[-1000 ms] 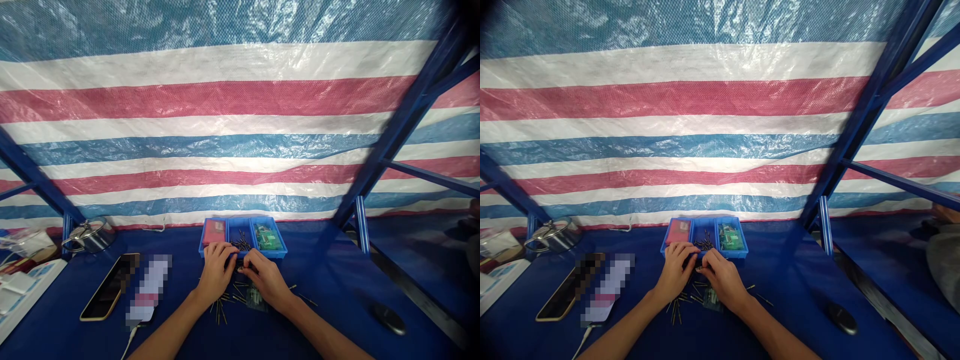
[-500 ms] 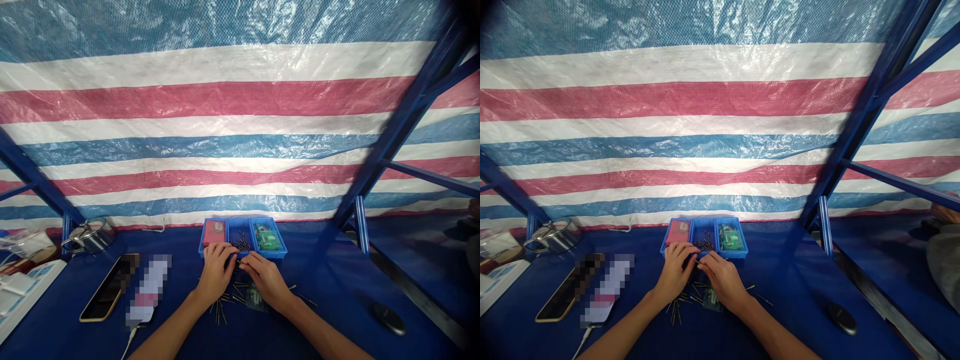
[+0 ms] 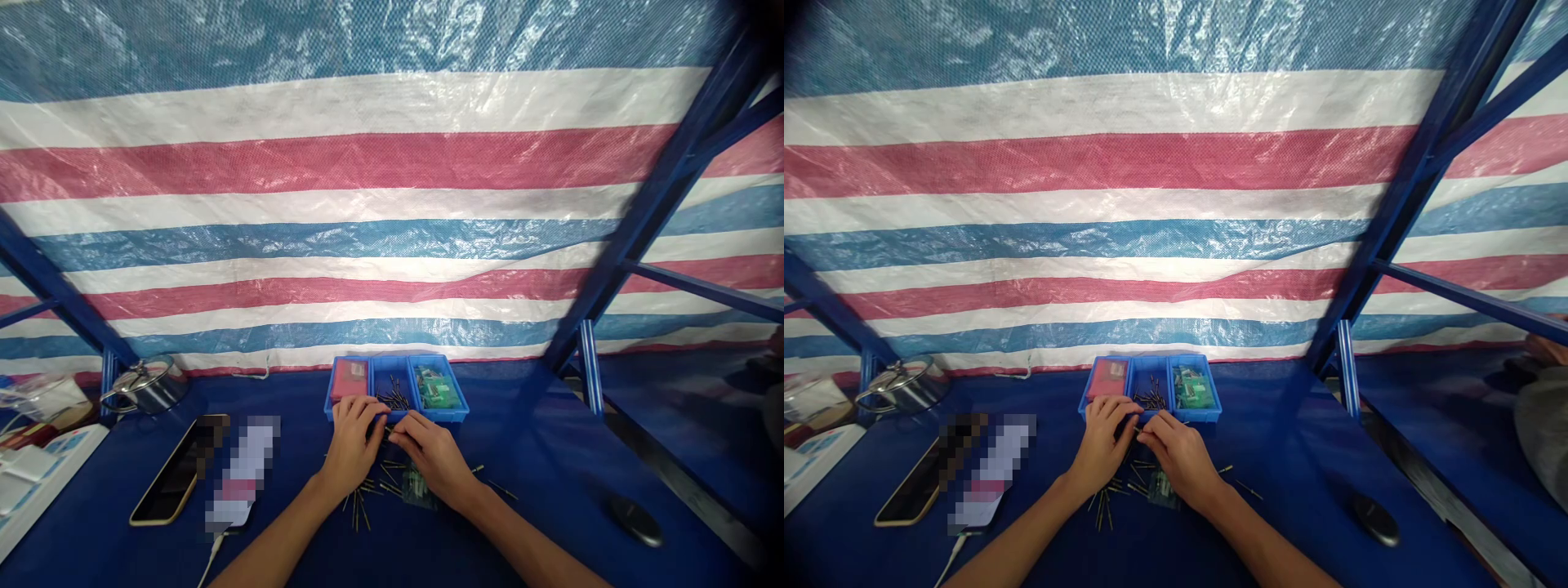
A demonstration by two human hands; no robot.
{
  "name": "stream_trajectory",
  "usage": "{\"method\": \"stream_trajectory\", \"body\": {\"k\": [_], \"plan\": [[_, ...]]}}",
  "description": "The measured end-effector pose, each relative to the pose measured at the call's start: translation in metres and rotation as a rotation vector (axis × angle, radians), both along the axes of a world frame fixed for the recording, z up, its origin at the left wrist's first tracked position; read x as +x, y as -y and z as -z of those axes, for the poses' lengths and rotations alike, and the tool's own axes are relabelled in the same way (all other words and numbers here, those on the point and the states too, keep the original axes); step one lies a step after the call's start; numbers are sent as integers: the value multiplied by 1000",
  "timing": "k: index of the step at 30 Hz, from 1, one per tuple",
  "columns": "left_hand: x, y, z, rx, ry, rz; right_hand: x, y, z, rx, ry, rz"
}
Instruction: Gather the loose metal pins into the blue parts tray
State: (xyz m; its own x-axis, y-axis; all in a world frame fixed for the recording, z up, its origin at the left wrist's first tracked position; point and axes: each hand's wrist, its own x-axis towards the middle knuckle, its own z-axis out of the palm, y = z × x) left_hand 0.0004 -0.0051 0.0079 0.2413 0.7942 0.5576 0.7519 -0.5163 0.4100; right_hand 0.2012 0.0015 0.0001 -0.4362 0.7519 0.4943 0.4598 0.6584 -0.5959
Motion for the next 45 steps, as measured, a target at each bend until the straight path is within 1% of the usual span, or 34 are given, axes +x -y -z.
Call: {"method": "stream_trajectory", "body": {"k": [8, 18, 26, 38, 42, 45], "plan": [[-1, 0, 2, -21, 18, 9, 0, 3, -7, -29, -26, 27], [0, 1, 0, -27, 22, 20, 0, 3, -5, -67, -52, 36], [-1, 1, 0, -23, 25, 18, 0, 3, -7, -30, -50, 36], [0, 0, 1, -20, 24, 9, 0, 1, -6, 81, -23, 29], [0, 0, 1, -29, 34, 19, 0, 2, -6, 55, -59, 19], [0, 1, 0, -32, 35, 21, 0, 3, -6, 1, -81, 19]]}}
